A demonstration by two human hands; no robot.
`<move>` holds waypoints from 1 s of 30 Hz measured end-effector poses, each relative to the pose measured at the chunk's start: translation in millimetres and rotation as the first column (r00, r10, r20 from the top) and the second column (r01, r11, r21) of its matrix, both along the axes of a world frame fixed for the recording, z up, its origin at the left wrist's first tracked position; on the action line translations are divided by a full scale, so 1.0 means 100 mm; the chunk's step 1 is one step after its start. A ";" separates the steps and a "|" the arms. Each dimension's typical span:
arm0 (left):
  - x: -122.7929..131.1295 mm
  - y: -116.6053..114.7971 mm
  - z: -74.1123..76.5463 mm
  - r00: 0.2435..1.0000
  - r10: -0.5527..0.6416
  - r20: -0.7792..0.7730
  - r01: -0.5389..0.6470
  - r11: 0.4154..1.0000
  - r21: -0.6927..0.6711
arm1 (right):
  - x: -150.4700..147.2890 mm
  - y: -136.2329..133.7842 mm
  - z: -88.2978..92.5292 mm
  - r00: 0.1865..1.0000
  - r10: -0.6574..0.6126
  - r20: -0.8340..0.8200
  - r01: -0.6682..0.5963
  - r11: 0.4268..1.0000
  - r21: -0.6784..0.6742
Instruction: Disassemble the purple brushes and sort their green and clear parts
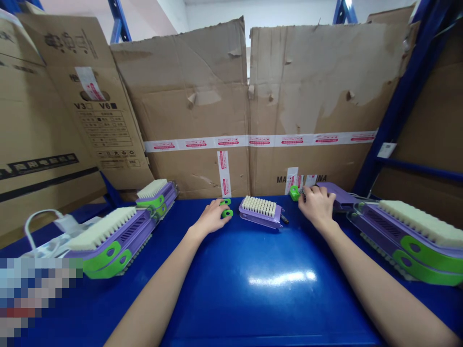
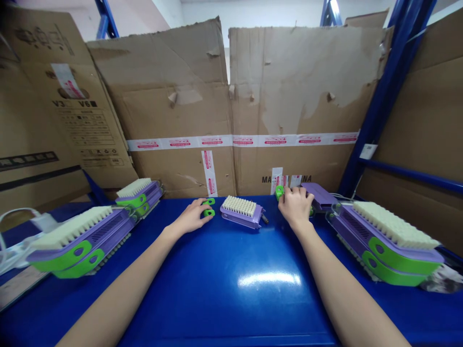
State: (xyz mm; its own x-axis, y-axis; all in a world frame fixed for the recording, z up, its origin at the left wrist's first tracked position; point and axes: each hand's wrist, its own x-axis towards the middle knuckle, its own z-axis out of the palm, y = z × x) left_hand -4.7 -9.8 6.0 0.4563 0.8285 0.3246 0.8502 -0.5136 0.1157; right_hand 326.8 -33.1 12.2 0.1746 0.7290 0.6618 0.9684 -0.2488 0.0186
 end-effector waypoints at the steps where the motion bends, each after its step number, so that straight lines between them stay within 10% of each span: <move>1: 0.00 0.01 0.00 1.000 -0.003 0.000 0.003 1.000 0.016 | -0.04 0.00 0.01 0.999 0.031 0.006 -0.031 0.999 0.013; 12: 0.25 -0.20 0.19 0.993 -0.091 0.074 0.034 0.831 0.556 | -0.64 -0.26 0.17 0.859 0.498 0.116 -0.511 0.829 0.227; 25: 0.60 -0.44 0.08 0.981 -0.139 0.137 0.081 0.928 0.364 | -1.00 -0.37 0.07 0.544 0.826 -0.149 -0.801 0.564 0.203; 30: 0.61 -0.43 0.07 0.968 -0.210 0.138 0.146 0.916 0.373 | -0.90 -0.29 0.10 0.553 0.828 -0.089 -0.810 0.560 0.174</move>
